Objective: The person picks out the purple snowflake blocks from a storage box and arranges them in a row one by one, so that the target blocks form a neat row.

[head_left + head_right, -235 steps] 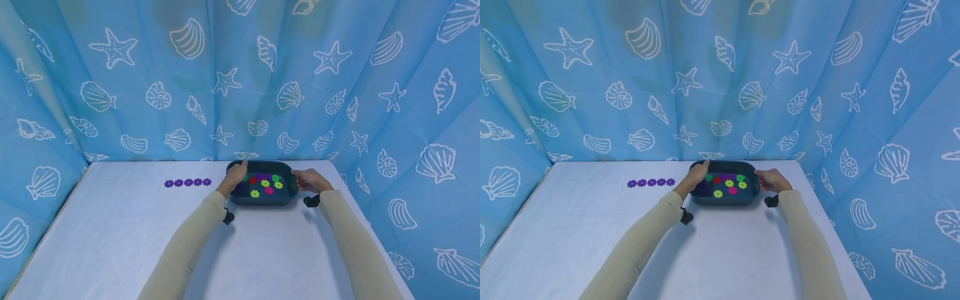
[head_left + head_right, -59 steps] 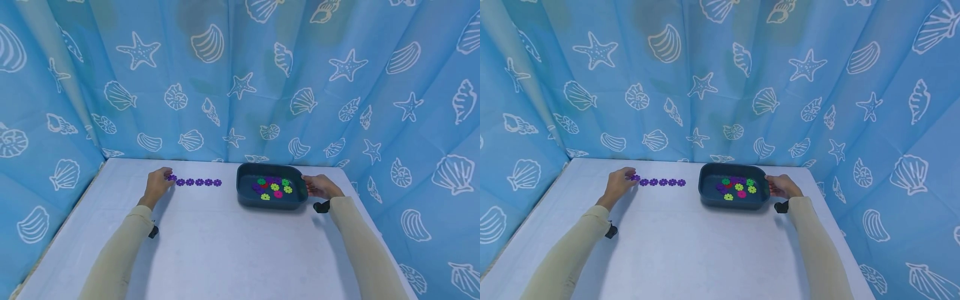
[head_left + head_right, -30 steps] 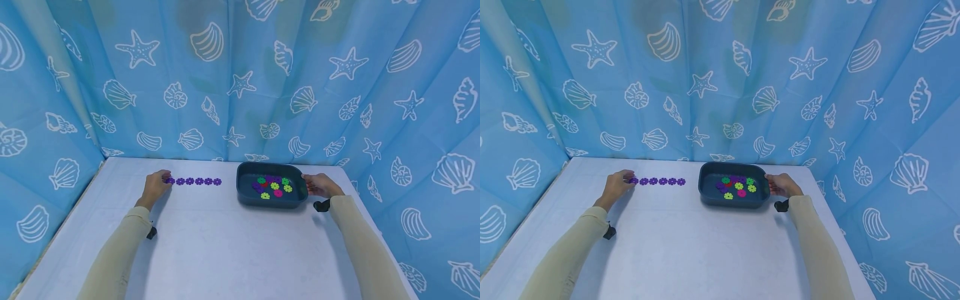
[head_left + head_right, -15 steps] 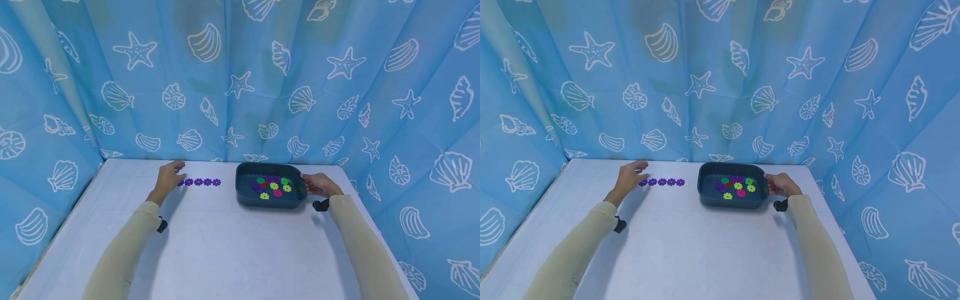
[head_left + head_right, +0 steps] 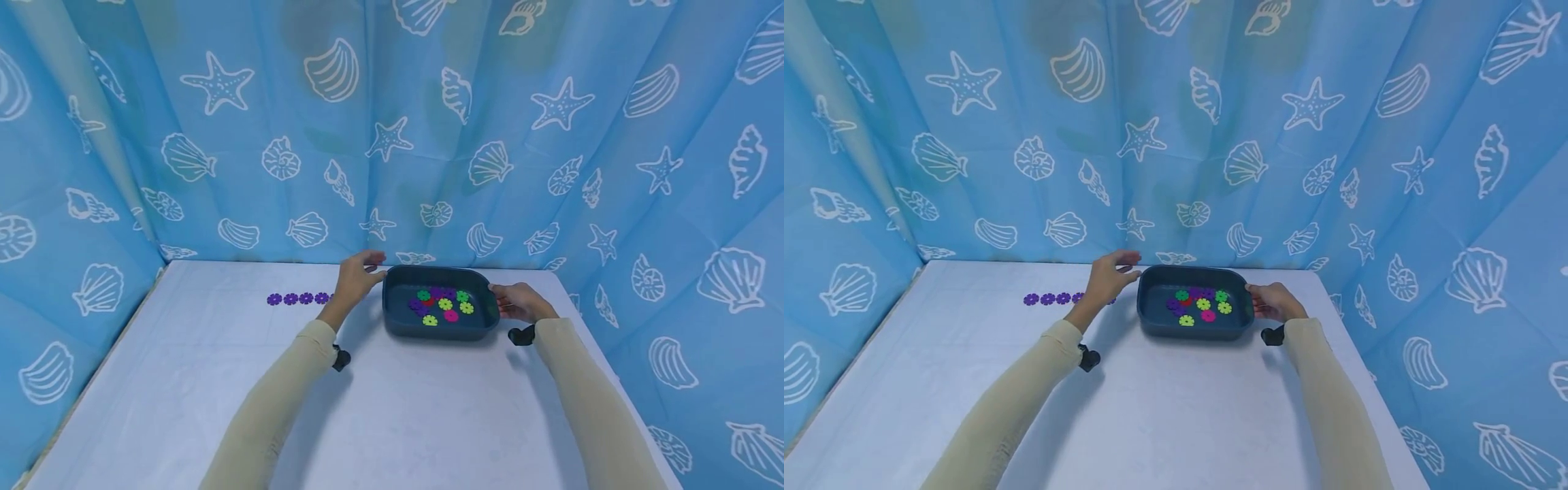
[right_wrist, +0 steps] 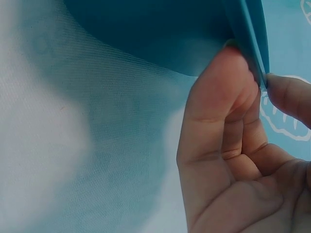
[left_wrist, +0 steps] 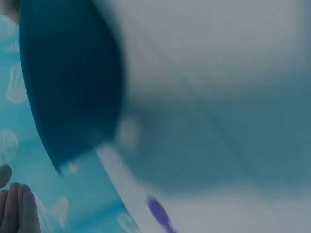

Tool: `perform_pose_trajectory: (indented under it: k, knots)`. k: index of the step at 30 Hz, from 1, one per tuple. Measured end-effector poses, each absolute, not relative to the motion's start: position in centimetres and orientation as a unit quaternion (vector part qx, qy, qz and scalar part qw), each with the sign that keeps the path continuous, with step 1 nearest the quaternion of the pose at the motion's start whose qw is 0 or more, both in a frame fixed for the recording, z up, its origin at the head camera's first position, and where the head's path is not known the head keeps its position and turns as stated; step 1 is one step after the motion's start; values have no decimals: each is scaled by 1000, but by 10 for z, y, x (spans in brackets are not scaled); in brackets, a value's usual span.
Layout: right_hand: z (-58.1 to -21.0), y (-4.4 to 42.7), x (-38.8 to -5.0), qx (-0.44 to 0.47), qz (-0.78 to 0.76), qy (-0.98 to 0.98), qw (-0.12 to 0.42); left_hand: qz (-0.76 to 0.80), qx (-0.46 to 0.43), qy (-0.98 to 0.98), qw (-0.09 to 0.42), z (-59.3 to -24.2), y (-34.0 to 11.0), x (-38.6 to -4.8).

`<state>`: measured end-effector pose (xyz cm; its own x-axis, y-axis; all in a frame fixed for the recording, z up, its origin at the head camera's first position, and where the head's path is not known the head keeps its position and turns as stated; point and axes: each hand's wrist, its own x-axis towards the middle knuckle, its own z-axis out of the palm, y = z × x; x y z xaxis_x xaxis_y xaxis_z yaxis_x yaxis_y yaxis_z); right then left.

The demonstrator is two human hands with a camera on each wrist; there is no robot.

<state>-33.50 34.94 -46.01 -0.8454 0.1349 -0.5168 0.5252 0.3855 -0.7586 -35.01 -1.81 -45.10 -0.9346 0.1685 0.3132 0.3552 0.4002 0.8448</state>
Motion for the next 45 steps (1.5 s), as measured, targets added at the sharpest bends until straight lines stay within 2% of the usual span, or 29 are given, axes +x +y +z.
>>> perform_pose_trajectory:
  k: [6, 13, 23, 33, 45]
  knots:
    - [-460, 347, -335, 208, -519, 806, 194, -556, -163, -813, 54, -459, 29, -346]
    - [-460, 349, -335, 207, -516, 808, 194, -555, -133, -821, 17, -473, 58, -340]
    - [-459, 351, -334, 204, -523, 805, 192, -410, -143, -900, -43, -477, 72, -337]
    - [-460, 351, -333, 203, -529, 802, 189, -347, -121, -927, -71, -482, 78, -341]
    - [-462, 352, -334, 209, -533, 800, 183, -295, -116, -945, -79, -485, 87, -344]
